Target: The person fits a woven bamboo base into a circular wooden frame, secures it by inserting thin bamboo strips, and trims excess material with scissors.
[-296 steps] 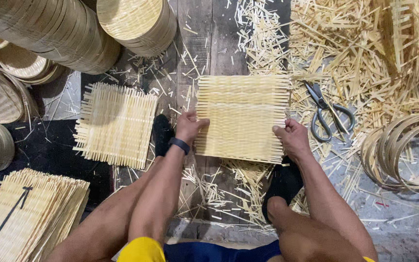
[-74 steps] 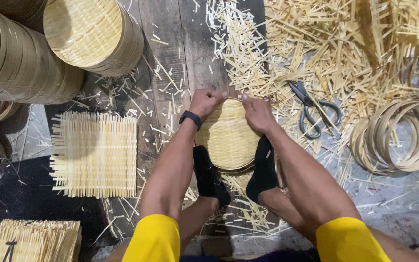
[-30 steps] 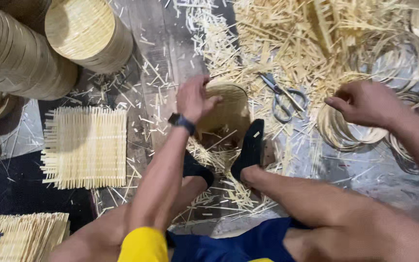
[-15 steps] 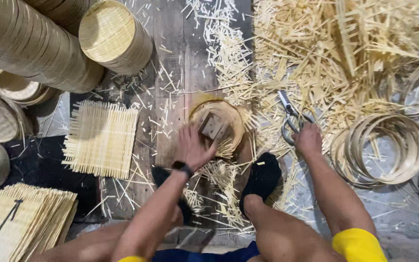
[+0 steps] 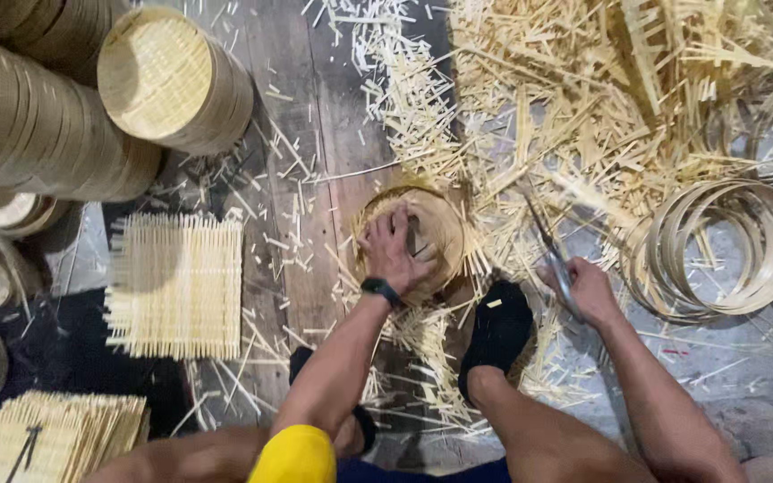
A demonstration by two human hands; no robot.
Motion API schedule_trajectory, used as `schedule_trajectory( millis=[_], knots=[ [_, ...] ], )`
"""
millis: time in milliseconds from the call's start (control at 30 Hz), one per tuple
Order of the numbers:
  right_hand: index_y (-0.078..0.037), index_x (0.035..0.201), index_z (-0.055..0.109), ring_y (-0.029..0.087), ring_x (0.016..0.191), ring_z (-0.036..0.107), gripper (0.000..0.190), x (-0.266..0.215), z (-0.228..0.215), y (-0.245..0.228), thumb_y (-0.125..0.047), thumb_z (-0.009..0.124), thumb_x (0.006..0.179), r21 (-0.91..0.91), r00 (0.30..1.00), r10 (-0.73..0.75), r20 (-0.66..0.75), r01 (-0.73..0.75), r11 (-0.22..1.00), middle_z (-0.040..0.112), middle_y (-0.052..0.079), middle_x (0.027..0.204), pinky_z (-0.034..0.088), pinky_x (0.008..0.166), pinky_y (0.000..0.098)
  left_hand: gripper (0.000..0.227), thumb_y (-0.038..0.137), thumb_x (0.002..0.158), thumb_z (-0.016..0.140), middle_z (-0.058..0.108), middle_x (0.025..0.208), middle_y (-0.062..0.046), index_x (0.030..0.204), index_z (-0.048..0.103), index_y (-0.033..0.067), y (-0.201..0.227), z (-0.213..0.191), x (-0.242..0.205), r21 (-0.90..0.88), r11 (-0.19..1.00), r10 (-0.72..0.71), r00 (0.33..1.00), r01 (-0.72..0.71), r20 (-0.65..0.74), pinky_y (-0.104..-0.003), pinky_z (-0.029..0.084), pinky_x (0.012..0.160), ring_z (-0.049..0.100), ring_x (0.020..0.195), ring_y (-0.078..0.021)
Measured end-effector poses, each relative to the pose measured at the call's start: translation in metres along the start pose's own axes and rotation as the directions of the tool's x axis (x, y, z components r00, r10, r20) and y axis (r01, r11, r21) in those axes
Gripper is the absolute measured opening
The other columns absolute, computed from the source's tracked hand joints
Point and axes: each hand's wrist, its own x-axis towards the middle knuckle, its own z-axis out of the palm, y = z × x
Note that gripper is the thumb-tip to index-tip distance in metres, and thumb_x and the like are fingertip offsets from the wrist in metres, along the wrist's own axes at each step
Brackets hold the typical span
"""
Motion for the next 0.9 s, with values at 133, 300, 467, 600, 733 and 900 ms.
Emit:
schedule_trajectory(
  millis=[133,300,467,600,733,900],
  knots=[
    [0.001,0.116,0.067,0.039,0.100,0.069,0.063,-0.011,-0.010,0.000,-0.045,0.079,0.075,-0.112,0.995,-0.101,0.021,0.102,0.988,0.071,0.027,0.106,0.055,0.089,0.0487,0.120,0.059,0.064,0.088,0.046,0.142,-0.016,0.160,0.034,0.0125,-0.007,-0.006,0.011,0.015,0.996,0.084,0.992,-0.086,0.091,-0.063,0.026,0.117,0.044,0.134,-0.0401],
    [-0.003,0.127,0.063,0.040,0.107,0.060,0.072,-0.025,-0.025,-0.069,-0.059,0.067,0.082,-0.442,0.924,-0.370,-0.096,0.294,0.848,0.063,0.024,0.116,0.049,0.091,0.0495,0.119,0.066,0.054,0.091,0.024,0.149,-0.035,0.148,0.038,0.0160,0.037,-0.006,-0.002,0.037,0.960,-0.276,0.960,0.278,-0.051,-0.069,0.025,0.105,0.026,0.135,-0.0570],
    [0.001,0.119,0.062,0.030,0.104,0.061,0.079,-0.001,-0.023,-0.155,-0.070,0.059,0.087,-0.706,0.919,-0.394,-0.033,0.257,0.660,0.063,0.017,0.108,0.050,0.092,0.0416,0.114,0.056,0.066,0.085,0.022,0.156,-0.036,0.160,0.032,0.0204,0.043,0.018,-0.007,0.010,0.951,-0.304,0.941,0.309,-0.147,-0.069,0.031,0.112,0.024,0.142,-0.0580],
    [-0.003,0.114,0.067,0.028,0.098,0.065,0.063,0.004,-0.039,-0.156,-0.062,0.058,0.094,-0.609,0.984,-0.120,0.132,0.176,0.774,0.064,0.016,0.108,0.059,0.082,0.0432,0.114,0.054,0.065,0.084,0.022,0.152,-0.037,0.160,0.031,0.0203,0.036,0.016,-0.004,-0.004,0.953,-0.303,0.952,0.303,-0.035,-0.068,0.032,0.110,0.023,0.139,-0.0599],
    [-0.003,0.117,0.066,0.028,0.095,0.061,0.064,0.016,-0.036,-0.148,-0.057,0.064,0.083,-0.754,0.899,-0.437,-0.033,0.265,0.601,0.063,0.015,0.105,0.056,0.081,0.0425,0.113,0.052,0.065,0.086,0.024,0.148,-0.036,0.157,0.032,0.0156,0.036,0.014,-0.003,0.063,0.964,-0.260,0.965,0.258,0.021,-0.069,0.032,0.108,0.025,0.135,-0.0583],
    [-0.003,0.115,0.067,0.022,0.090,0.060,0.049,0.026,-0.023,-0.147,-0.048,0.050,0.106,-0.780,0.929,-0.368,0.037,0.257,0.570,0.064,0.013,0.099,0.057,0.077,0.0425,0.113,0.054,0.062,0.088,0.027,0.145,-0.035,0.155,0.036,0.0148,0.033,0.006,-0.004,0.023,0.988,-0.155,0.985,0.154,0.072,-0.069,0.032,0.111,0.025,0.135,-0.0587]
  ],
)
